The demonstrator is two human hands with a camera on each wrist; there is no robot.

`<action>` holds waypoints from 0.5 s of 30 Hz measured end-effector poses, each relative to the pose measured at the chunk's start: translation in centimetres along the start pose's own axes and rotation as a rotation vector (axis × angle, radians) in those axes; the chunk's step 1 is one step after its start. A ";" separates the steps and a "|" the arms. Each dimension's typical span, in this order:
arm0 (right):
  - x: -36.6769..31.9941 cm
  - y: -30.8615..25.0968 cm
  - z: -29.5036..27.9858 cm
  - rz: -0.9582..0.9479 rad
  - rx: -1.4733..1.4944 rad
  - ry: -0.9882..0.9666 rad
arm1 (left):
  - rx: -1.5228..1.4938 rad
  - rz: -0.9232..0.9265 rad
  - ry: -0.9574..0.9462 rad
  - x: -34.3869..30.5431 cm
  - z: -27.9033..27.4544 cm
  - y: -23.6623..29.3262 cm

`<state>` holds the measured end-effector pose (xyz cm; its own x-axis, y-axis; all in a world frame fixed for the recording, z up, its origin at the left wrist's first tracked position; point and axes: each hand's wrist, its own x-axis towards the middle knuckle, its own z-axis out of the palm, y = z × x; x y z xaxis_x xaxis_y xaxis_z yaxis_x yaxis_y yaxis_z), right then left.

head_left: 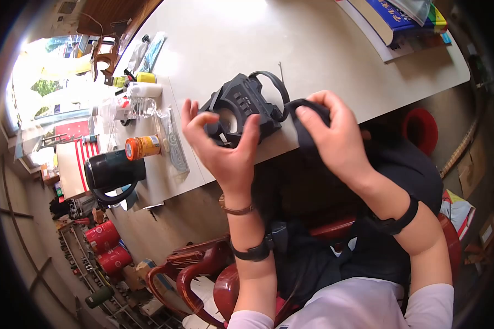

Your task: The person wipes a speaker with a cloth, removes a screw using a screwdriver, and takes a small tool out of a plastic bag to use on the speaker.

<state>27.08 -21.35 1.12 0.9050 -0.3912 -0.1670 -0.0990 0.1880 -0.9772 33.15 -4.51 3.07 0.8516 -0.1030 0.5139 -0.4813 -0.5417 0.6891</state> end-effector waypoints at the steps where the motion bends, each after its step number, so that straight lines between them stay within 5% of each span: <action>1: 0.3 0.2 -0.3 0.041 0.053 0.018 | 0.301 0.087 -0.124 0.3 -0.8 -0.1; 5: 0.8 0.1 -0.1 0.006 -0.137 -0.030 | 0.694 0.106 -0.382 0.1 -1.9 0.4; 15: 0.2 0.7 0.8 -0.440 -0.672 -0.056 | 0.592 0.027 -0.284 -1.0 -1.0 0.9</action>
<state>27.55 -20.63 0.51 0.9367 -0.2537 0.2413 0.0603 -0.5621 -0.8249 31.64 -4.09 3.65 0.9013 -0.2955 0.3167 -0.3772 -0.8949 0.2386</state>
